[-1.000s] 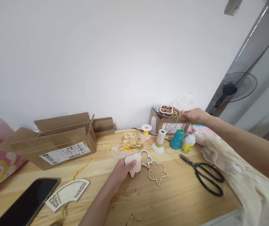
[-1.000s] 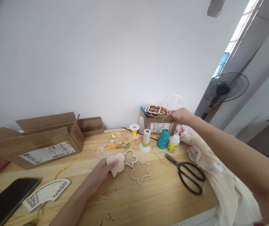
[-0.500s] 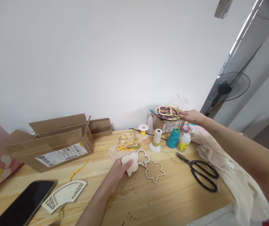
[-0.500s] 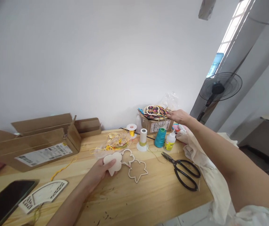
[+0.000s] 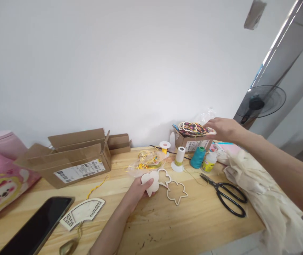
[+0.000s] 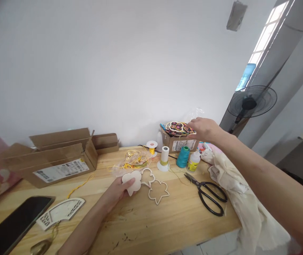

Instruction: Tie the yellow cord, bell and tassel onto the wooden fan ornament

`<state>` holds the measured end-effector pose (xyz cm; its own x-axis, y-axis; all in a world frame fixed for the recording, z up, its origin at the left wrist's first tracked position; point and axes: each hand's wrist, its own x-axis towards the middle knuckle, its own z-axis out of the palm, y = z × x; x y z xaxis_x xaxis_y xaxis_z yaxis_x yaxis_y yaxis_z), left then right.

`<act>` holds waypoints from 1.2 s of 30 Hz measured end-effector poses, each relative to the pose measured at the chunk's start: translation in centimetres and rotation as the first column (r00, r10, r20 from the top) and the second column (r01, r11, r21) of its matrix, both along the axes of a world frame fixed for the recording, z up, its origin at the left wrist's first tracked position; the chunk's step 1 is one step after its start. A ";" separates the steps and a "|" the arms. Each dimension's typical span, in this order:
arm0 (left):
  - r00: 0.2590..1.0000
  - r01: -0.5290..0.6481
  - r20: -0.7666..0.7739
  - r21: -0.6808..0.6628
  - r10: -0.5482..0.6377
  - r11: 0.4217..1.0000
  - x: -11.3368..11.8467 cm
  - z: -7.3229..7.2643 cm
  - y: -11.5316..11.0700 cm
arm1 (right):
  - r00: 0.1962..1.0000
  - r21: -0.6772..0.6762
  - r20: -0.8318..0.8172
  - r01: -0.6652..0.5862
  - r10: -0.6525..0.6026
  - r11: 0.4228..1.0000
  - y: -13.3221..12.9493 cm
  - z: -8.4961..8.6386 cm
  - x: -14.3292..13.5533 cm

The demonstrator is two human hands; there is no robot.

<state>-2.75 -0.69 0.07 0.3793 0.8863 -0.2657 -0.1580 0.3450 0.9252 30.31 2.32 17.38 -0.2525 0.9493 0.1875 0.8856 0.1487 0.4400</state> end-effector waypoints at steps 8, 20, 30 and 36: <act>0.999 -0.030 0.019 0.001 0.030 1.000 -0.1 -0.2 0.1 | 0.950 0.005 0.089 -0.301 0.299 0.954 3.0 -1.9 -8.6; 1.000 -0.026 0.009 -0.011 0.026 1.000 -0.3 0.1 0.0 | 0.905 -0.255 0.264 -0.267 0.333 0.929 12.7 -5.4 -10.1; 1.000 -0.003 -0.030 -0.014 0.003 1.000 -0.1 0.4 -0.1 | 0.916 -0.336 0.165 -0.296 0.366 0.894 13.9 -5.9 -9.5; 1.000 -0.004 -0.028 -0.010 0.003 1.000 -0.1 0.4 -0.1 | 0.922 -0.351 0.121 -0.307 0.368 0.885 13.3 -5.6 -10.7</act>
<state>-2.88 -0.79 0.43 0.3686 0.8848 -0.2850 -0.1335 0.3538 0.9258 19.64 15.63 11.75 -0.5681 0.8007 -0.1900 0.6671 0.5833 0.4634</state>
